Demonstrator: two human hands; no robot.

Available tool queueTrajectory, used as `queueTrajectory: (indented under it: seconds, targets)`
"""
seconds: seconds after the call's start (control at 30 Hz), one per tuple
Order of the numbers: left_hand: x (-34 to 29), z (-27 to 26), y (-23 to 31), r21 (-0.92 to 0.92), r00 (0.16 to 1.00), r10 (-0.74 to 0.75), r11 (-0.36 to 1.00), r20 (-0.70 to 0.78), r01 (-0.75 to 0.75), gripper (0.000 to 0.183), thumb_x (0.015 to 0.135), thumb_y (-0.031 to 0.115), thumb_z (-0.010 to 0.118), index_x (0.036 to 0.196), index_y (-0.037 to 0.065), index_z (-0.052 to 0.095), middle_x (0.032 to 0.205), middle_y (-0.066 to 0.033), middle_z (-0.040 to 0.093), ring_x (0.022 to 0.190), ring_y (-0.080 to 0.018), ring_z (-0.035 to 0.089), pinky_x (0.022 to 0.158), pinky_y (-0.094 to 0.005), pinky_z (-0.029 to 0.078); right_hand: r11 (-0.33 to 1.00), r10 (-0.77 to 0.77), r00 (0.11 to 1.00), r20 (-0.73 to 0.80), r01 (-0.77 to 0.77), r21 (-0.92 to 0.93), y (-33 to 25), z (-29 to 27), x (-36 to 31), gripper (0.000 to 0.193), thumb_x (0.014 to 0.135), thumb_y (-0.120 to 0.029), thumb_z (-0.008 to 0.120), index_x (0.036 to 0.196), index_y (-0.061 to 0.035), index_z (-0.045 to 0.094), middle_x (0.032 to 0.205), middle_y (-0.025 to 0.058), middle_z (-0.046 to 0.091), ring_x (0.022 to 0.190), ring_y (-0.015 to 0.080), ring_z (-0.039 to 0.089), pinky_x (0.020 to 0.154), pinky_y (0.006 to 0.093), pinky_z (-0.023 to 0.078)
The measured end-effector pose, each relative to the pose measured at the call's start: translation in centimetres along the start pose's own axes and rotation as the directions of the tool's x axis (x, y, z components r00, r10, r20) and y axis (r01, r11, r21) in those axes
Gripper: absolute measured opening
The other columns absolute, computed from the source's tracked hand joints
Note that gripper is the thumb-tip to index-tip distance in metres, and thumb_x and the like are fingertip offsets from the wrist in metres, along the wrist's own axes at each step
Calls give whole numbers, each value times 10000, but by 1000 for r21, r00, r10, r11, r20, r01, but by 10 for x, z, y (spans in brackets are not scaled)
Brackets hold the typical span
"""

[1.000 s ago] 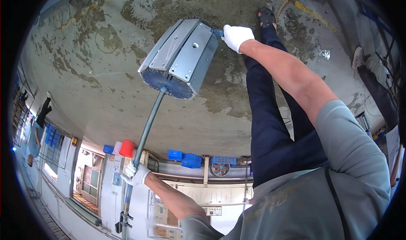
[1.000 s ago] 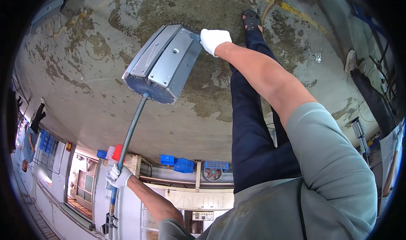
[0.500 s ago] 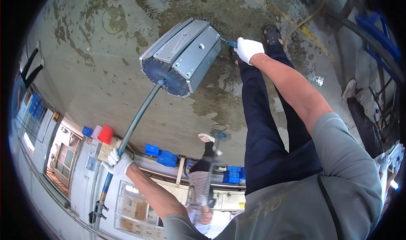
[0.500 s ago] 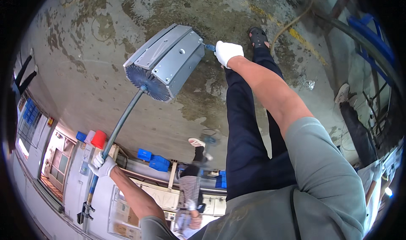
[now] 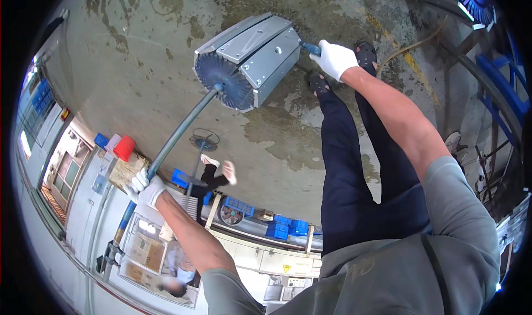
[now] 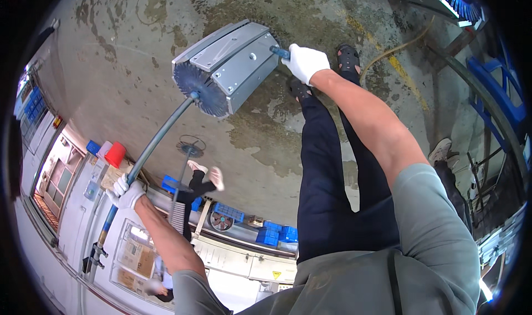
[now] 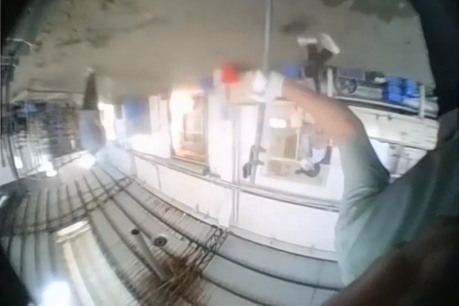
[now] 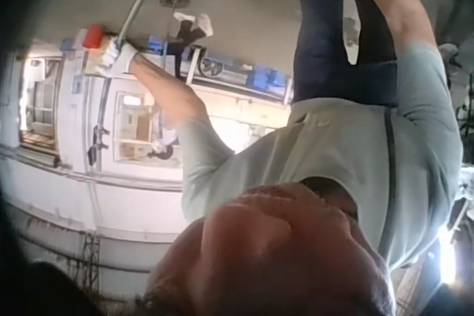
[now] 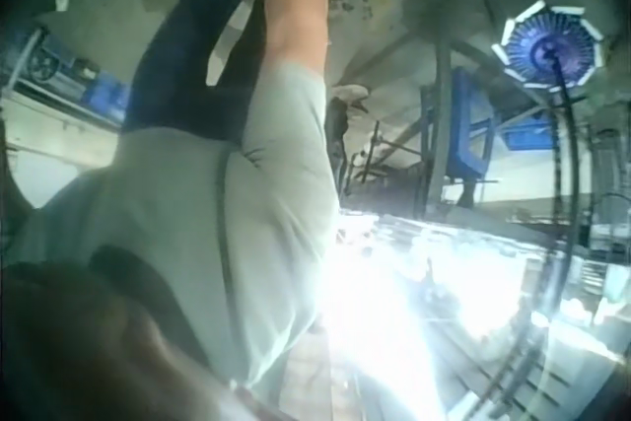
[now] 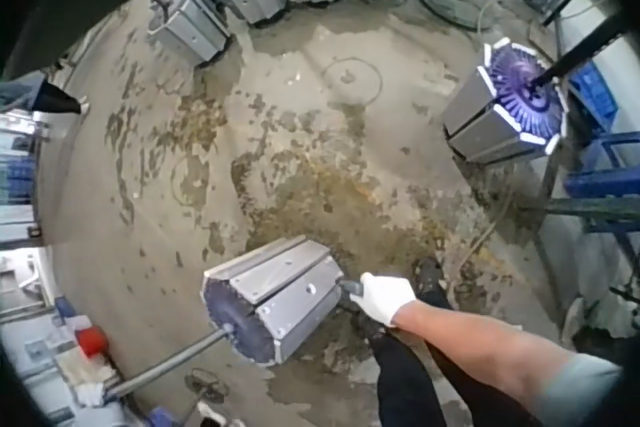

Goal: Applying a blue protective coating to a cylindrical metal component using a handheld brush.

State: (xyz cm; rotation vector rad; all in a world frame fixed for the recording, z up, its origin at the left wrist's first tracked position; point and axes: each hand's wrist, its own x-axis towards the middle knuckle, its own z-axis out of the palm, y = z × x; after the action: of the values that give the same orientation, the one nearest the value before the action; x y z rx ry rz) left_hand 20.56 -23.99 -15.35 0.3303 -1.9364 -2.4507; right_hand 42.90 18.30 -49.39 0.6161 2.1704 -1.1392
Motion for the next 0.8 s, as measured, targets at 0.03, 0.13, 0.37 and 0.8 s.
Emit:
queueTrajectory:
  seconds: [0.03, 0.13, 0.37, 0.8]
  targets:
    - [-2, 1, -4, -4, 1000, 4, 1000, -6, -4, 463, 908, 263, 517, 540, 210, 241, 441, 39, 273, 400, -123, 252, 512, -314, 292, 1000, -5, 1000, 1, 5, -6, -7, -2, -10, 384, 910, -420, 562, 991, -45, 572, 878, 192, 681, 836, 383, 665, 728, 475, 513]
    - [-3, -5, -3, -28, 992, -34, 999, 124, 37, 445, 933, 264, 502, 547, 194, 293, 443, 31, 286, 415, -126, 272, 553, -318, 328, 994, -105, 993, 52, 103, 40, -44, -20, -51, 375, 902, -428, 569, 958, -57, 564, 824, 189, 669, 810, 376, 664, 710, 465, 515]
    - [-13, 41, -25, 23, 981, 15, 1000, -196, -11, 471, 955, 332, 491, 526, 177, 377, 460, 9, 397, 435, -171, 347, 601, -378, 384, 998, 56, 997, -59, -56, 3, -37, -5, -65, 340, 902, -407, 577, 936, -69, 563, 804, 171, 679, 773, 382, 669, 673, 480, 518]
    - [-17, 34, -19, 67, 810, 45, 998, -585, -7, 467, 976, 415, 443, 598, 170, 323, 466, 4, 286, 413, -191, 333, 540, -414, 408, 997, 5, 996, -93, 3, 82, -81, -25, -101, 359, 895, -424, 585, 956, -71, 567, 854, 183, 676, 833, 391, 656, 728, 459, 514]
